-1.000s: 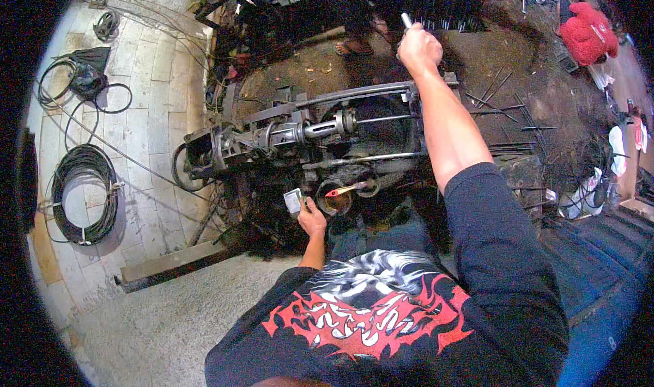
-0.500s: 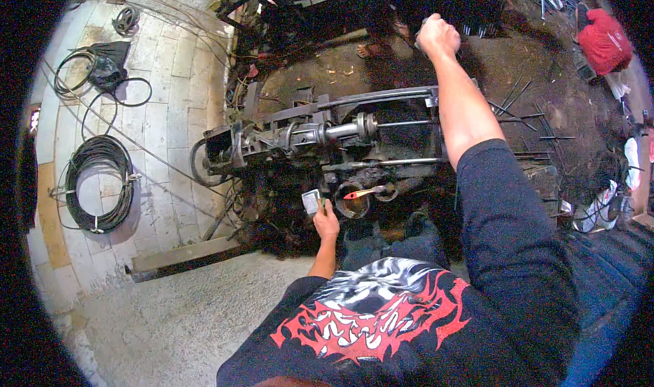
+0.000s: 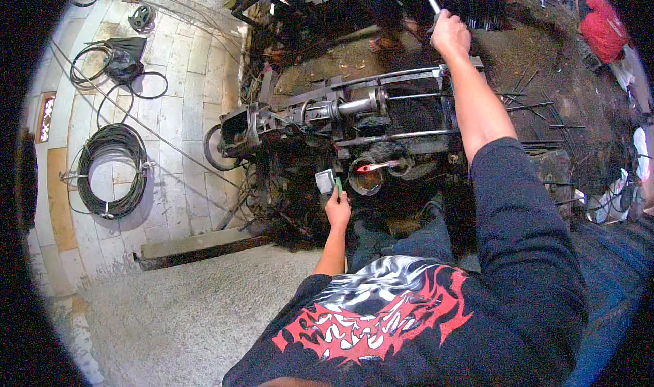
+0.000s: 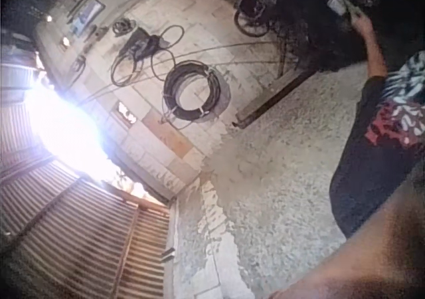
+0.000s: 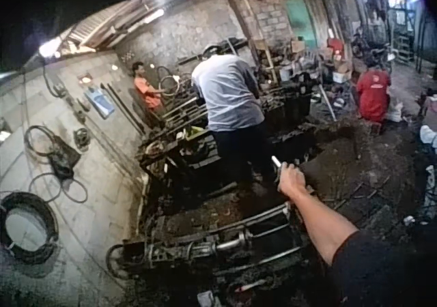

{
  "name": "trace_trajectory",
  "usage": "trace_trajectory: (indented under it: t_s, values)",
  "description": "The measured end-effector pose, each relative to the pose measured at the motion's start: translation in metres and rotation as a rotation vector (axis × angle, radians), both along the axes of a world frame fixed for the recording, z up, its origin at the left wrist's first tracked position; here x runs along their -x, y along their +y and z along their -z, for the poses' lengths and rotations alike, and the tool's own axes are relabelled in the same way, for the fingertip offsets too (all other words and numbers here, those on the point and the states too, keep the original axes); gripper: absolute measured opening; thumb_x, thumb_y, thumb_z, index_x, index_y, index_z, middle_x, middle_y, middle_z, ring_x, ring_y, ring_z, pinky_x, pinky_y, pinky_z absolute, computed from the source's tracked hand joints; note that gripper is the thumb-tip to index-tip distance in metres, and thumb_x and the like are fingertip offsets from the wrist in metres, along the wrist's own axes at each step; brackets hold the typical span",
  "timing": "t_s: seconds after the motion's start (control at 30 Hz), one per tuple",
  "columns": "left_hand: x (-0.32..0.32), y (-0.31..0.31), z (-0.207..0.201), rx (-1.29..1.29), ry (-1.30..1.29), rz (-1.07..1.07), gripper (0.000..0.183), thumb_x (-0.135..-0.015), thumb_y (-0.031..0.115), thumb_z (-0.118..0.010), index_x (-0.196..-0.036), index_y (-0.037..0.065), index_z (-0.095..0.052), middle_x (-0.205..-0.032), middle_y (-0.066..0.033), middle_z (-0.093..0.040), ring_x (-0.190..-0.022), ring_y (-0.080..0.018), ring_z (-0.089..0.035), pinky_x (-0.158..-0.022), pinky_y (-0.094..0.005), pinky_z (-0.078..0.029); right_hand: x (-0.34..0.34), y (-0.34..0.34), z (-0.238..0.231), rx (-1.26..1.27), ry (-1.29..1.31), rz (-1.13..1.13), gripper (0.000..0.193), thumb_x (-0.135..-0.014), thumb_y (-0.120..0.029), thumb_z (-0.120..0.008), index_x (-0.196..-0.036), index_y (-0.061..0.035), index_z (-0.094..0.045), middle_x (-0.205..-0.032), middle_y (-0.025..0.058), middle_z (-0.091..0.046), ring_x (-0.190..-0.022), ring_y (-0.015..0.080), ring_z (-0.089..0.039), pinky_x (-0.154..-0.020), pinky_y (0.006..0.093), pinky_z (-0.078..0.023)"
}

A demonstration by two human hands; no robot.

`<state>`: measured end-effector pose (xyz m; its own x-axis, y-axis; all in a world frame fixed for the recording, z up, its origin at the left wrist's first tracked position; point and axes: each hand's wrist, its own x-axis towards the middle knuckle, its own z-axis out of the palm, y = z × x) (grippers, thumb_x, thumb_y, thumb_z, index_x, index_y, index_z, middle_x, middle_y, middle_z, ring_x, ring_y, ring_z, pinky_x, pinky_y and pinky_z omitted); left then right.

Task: Operating a manual metal-forming machine by pulling a long lever arm.

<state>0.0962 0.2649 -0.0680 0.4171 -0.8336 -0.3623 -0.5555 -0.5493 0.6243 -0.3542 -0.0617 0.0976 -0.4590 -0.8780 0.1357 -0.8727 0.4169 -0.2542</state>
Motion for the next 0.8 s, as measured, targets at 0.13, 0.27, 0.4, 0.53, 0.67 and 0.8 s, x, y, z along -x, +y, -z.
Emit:
trace_trajectory:
  t_s: [0.13, 0.27, 0.4, 0.53, 0.67, 0.8]
  values:
    - [0.005, 0.003, 0.011, 0.042, 0.094, -0.02, 0.046, -0.101, 0.021, -0.056, -0.145, 0.012, -0.05, -0.08, -0.007, -0.068, -0.06, -0.0113, -0.059, -0.056, -0.0306, -0.052, -0.01, 0.053, -0.003, 0.032, 0.059, -0.006, 0.034, -0.094, -0.016, -0.051, -0.127, -0.0059, -0.05, -0.115, 0.0218, -0.061, -0.104, 0.0393, -0.065, -0.086, 0.0487, -0.056]
    - [0.016, 0.005, 0.012, 0.059, 0.206, -0.123, 0.046, -0.099, 0.022, -0.053, -0.143, 0.011, -0.051, -0.079, -0.0125, -0.072, -0.063, -0.0217, -0.068, -0.064, -0.0379, -0.054, -0.012, 0.106, -0.006, 0.049, 0.057, -0.033, 0.039, -0.092, -0.021, -0.058, -0.128, -0.0072, -0.048, -0.111, 0.0205, -0.06, -0.104, 0.0393, -0.063, -0.083, 0.0498, -0.056]
    - [0.017, 0.001, 0.011, 0.016, 0.165, -0.121, 0.048, -0.099, 0.022, -0.053, -0.145, 0.011, -0.049, -0.082, -0.0139, -0.073, -0.062, -0.0224, -0.069, -0.063, -0.037, -0.056, -0.018, 0.155, -0.011, 0.067, -0.04, -0.029, 0.05, -0.094, -0.026, -0.059, -0.137, -0.0075, -0.043, -0.124, 0.0237, -0.051, -0.111, 0.043, -0.059, -0.087, 0.0506, -0.055]
    - [0.014, -0.008, 0.01, -0.001, 0.227, -0.156, 0.047, -0.098, 0.02, -0.053, -0.144, 0.009, -0.05, -0.082, -0.0134, -0.073, -0.062, -0.0193, -0.069, -0.062, -0.0347, -0.056, -0.02, 0.198, -0.018, 0.014, -0.178, 0.007, 0.053, -0.093, -0.027, -0.061, -0.138, -0.0075, -0.042, -0.13, 0.0264, -0.051, -0.108, 0.045, -0.061, -0.092, 0.0514, -0.052]
    - [0.014, -0.018, 0.015, 0.06, 0.197, -0.248, 0.044, -0.097, 0.02, -0.055, -0.139, 0.006, -0.056, -0.081, -0.0128, -0.073, -0.065, -0.0197, -0.069, -0.066, -0.0358, -0.055, -0.019, 0.239, -0.023, -0.031, -0.33, 0.059, 0.057, -0.089, -0.026, -0.066, -0.138, -0.0072, -0.043, -0.133, 0.0261, -0.053, -0.112, 0.0448, -0.061, -0.093, 0.0523, -0.05]
    - [0.016, -0.029, 0.029, 0.111, 0.157, -0.298, 0.042, -0.092, 0.025, -0.058, -0.129, 0.005, -0.063, -0.087, -0.0157, -0.074, -0.078, -0.0281, -0.072, -0.077, -0.04, -0.055, -0.021, 0.275, -0.028, -0.109, -0.399, 0.105, 0.063, -0.081, -0.021, -0.067, -0.139, -0.0084, -0.044, -0.108, 0.0288, -0.067, -0.105, 0.0451, -0.064, -0.091, 0.0531, -0.05]
